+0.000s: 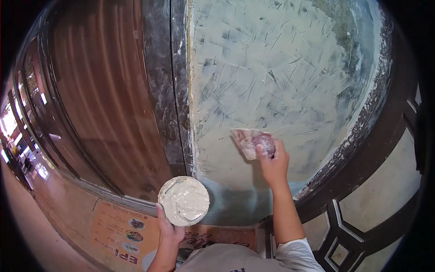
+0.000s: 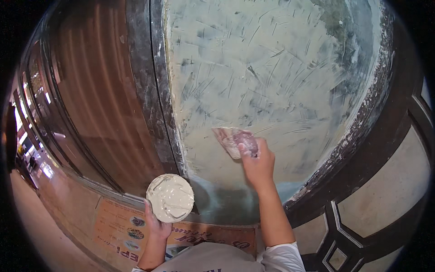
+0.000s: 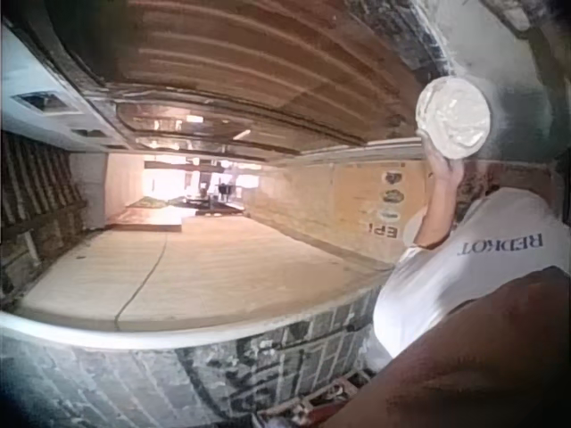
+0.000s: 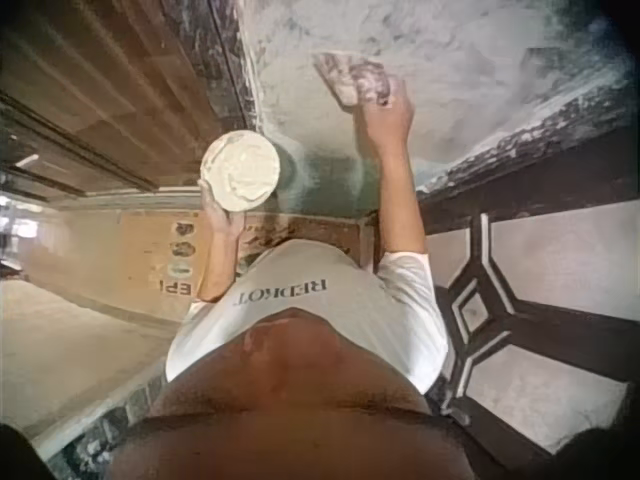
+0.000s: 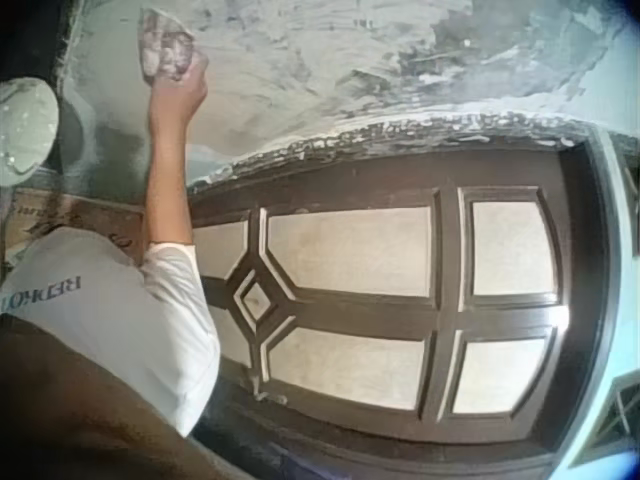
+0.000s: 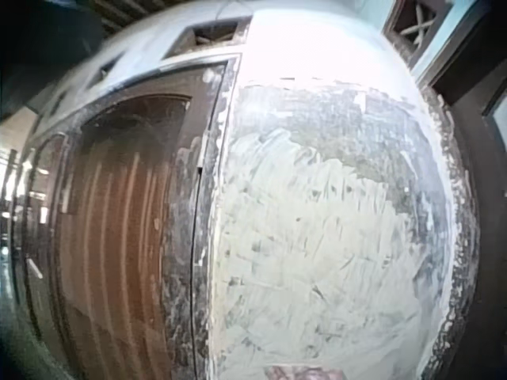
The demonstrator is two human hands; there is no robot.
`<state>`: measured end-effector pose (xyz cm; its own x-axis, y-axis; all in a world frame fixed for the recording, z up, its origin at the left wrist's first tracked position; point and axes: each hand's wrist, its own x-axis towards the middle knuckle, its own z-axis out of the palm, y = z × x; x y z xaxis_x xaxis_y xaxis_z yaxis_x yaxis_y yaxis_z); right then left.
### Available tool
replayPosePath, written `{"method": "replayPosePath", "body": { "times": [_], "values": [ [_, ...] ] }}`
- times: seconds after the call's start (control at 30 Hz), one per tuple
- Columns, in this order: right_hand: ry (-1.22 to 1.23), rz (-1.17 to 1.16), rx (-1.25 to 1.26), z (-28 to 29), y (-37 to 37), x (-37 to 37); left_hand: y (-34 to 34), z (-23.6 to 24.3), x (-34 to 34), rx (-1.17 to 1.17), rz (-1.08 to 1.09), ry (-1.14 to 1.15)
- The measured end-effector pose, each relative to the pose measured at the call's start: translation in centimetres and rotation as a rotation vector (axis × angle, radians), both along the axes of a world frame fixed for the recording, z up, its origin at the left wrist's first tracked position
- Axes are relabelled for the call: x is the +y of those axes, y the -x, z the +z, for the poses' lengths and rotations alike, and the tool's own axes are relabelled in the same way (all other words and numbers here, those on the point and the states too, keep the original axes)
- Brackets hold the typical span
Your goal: The person applies white plaster from a small container onto a wall surface using a flexible hand spreader, smoothing the material in multiple directions across a circular area.
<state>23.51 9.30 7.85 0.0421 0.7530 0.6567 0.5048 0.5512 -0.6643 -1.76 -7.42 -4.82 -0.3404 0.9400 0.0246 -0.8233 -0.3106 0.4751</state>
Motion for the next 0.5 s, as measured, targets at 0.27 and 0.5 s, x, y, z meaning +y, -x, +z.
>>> {"method": "replayPosePath", "body": {
  "times": [0.27, 0.5],
  "values": [
    [-0.111, -0.256, 0.282, 0.8, -5.8, 2.9, 1.0, -0.7, -0.5, 0.019, -0.002, 0.005],
    [-0.113, -0.131, 0.243, -1.0, -2.7, 1.3, 0.4, -0.4, 0.2, 0.046, -0.044, 0.022]
  ]
}}
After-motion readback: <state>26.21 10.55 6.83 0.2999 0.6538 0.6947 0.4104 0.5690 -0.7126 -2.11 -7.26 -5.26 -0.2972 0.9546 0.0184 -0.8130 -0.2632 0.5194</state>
